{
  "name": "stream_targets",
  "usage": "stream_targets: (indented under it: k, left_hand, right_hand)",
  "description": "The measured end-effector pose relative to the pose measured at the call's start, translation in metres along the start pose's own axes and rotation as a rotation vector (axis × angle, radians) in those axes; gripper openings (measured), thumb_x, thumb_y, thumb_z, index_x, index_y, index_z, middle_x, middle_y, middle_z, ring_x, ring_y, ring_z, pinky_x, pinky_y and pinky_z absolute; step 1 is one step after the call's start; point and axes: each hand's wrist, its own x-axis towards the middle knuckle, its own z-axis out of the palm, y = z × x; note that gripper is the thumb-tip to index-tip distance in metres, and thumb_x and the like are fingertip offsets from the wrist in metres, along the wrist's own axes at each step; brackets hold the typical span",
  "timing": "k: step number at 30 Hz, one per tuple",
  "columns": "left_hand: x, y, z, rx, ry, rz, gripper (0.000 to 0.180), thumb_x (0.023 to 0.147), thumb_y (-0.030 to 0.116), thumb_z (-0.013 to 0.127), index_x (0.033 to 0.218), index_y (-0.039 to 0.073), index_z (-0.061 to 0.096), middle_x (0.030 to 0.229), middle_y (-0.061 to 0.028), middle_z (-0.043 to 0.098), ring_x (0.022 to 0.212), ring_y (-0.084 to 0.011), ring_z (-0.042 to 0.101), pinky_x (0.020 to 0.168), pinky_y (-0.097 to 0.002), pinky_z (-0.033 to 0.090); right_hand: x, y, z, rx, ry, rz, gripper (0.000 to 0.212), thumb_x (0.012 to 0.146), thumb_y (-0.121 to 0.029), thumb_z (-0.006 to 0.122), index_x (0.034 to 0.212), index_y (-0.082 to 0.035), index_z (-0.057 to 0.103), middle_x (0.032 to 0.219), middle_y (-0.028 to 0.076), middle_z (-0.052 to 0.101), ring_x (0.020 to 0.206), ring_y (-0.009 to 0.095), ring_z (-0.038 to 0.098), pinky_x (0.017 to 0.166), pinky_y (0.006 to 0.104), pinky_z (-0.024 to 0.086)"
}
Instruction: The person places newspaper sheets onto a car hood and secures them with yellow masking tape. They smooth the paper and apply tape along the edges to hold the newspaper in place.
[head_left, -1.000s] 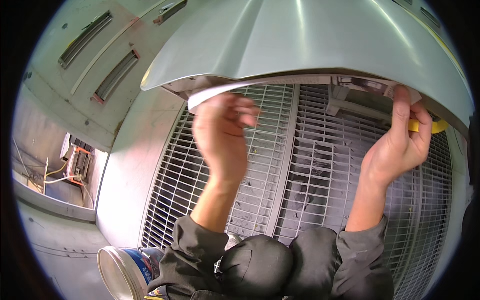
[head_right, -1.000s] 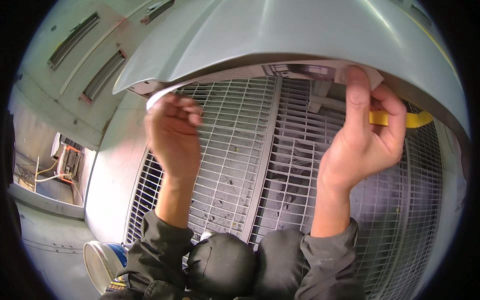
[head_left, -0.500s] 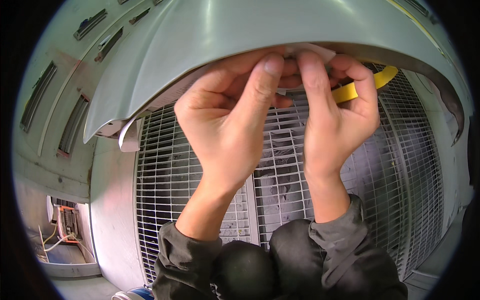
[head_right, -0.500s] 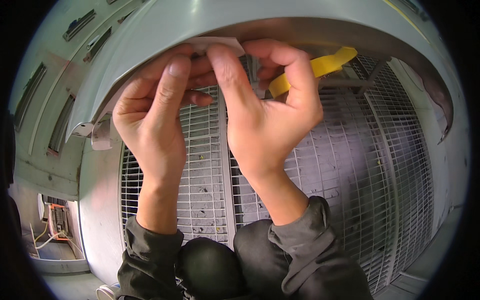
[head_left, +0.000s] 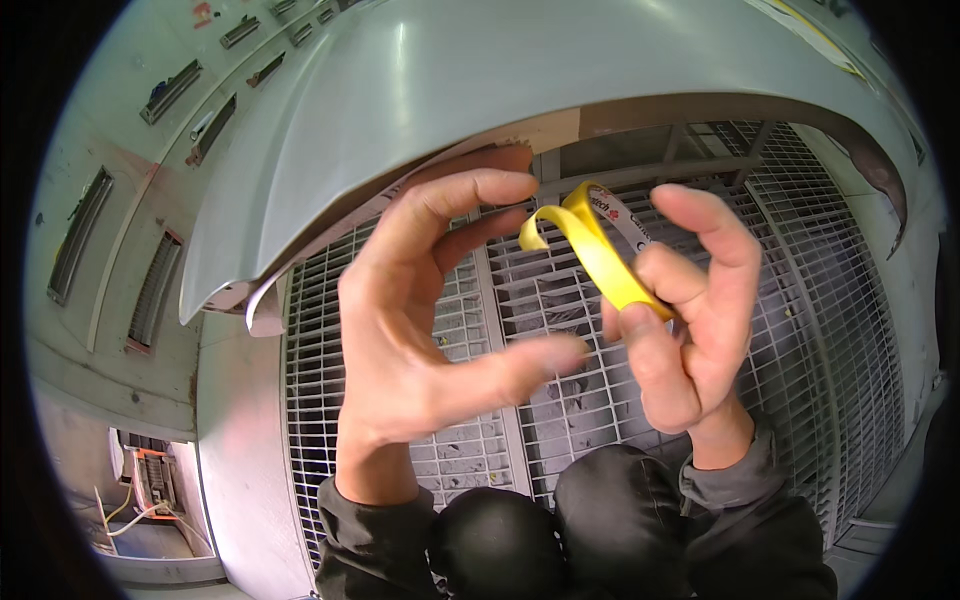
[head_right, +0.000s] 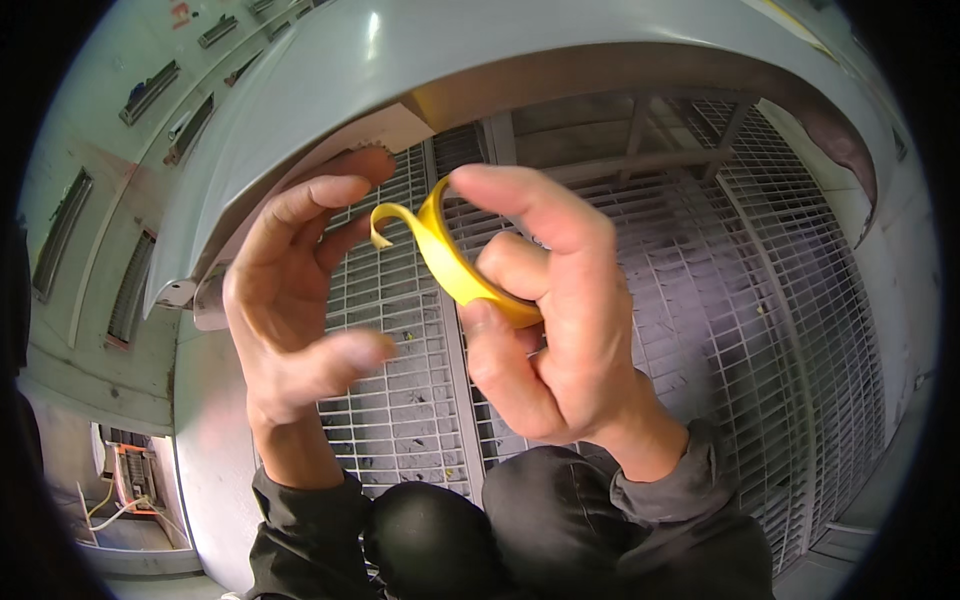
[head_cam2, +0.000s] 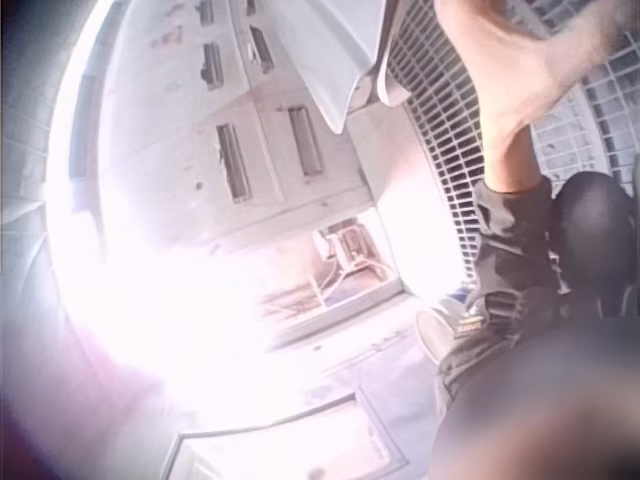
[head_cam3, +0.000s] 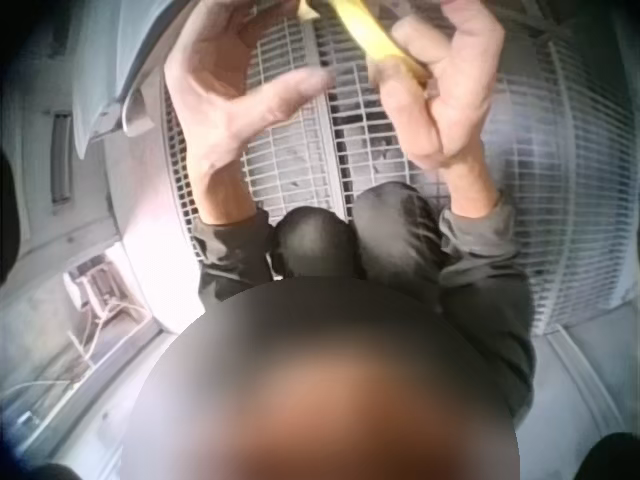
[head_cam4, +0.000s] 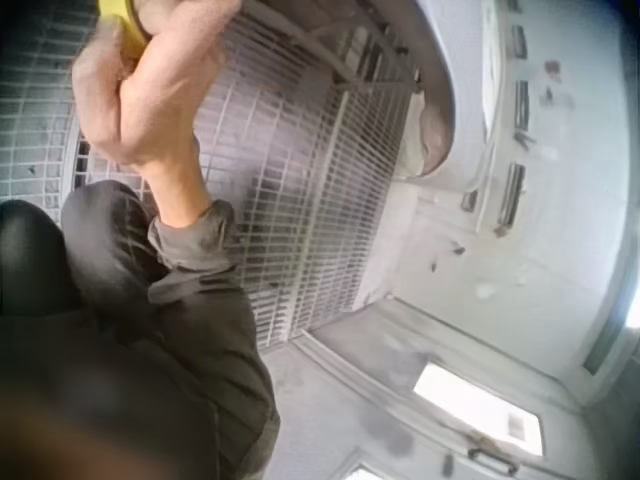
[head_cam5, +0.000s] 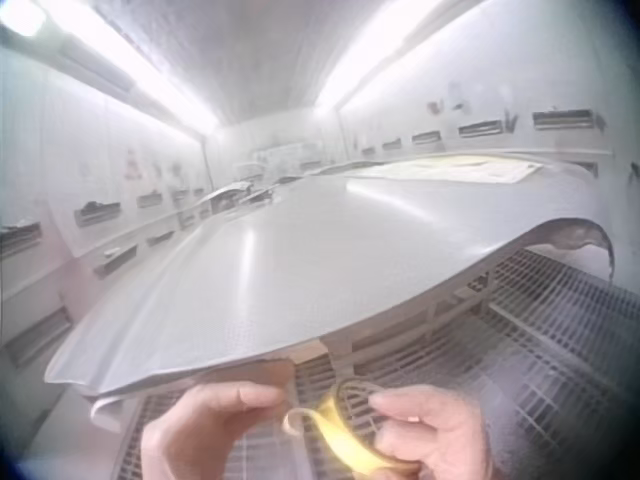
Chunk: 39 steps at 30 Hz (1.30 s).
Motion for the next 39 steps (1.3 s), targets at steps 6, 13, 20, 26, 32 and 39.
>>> stream_targets:
  k: [6,13,20,26,32,39]
  left_hand:
    - [0.004,-0.005,0.017,0.138,0.286,-0.091,0.024,0.084,-0.005,0.077,0.105,-0.006,0.067,0.109,-0.0128,0.070,0.093,-0.0130,0.066,0.085,-0.0253,0.055]
    - [0.015,-0.035,0.040,0.376,0.555,0.246,0.010,0.093,0.001,0.070,0.099,-0.004,0.064,0.094,-0.0068,0.071,0.079,-0.0081,0.063,0.072,-0.0199,0.052]
    - [0.031,-0.050,0.056,0.228,0.764,0.408,0.020,0.099,0.013,0.065,0.103,-0.005,0.058,0.088,-0.0156,0.071,0.077,-0.0200,0.073,0.066,-0.0299,0.064]
    - [0.036,-0.045,0.065,0.107,0.829,0.390,0.020,0.097,0.012,0.067,0.101,-0.006,0.061,0.086,-0.0151,0.071,0.073,-0.0183,0.072,0.065,-0.0285,0.064]
    - [0.044,-0.048,0.072,0.008,0.866,0.436,0.019,0.095,0.009,0.070,0.101,-0.006,0.062,0.089,-0.0156,0.072,0.073,-0.0181,0.073,0.065,-0.0264,0.063]
    - [0.054,-0.054,0.072,-0.033,0.922,0.493,0.015,0.092,0.006,0.073,0.099,-0.004,0.066,0.080,-0.0119,0.073,0.065,-0.0135,0.070,0.058,-0.0232,0.059]
  right_hand:
    - [0.019,-0.004,-0.011,-0.456,-0.009,-0.246,0.035,0.088,-0.002,0.064,0.121,0.006,0.060,0.078,0.009,0.069,0.058,0.011,0.061,0.056,0.0221,0.046]
    - [0.040,-0.023,-0.025,-0.699,0.094,-0.135,0.014,0.087,-0.002,0.073,0.100,0.001,0.070,0.077,0.010,0.070,0.064,0.014,0.066,0.057,0.0246,0.050]
    - [0.056,-0.009,-0.008,-0.643,0.247,-0.237,0.010,0.085,0.000,0.075,0.093,0.002,0.070,0.073,0.008,0.068,0.062,0.012,0.064,0.056,0.0228,0.048]
    - [0.057,-0.003,0.001,-0.643,0.328,-0.268,0.009,0.085,0.000,0.075,0.092,0.002,0.070,0.072,0.007,0.068,0.062,0.011,0.063,0.056,0.0223,0.048]
    - [0.060,-0.002,0.004,-0.664,0.367,-0.281,0.009,0.084,0.000,0.075,0.091,0.002,0.070,0.071,0.007,0.068,0.061,0.010,0.063,0.055,0.0218,0.048]
    - [0.063,0.001,0.007,-0.695,0.396,-0.288,0.008,0.084,0.000,0.076,0.090,0.002,0.070,0.070,0.006,0.068,0.061,0.009,0.063,0.055,0.0213,0.048]
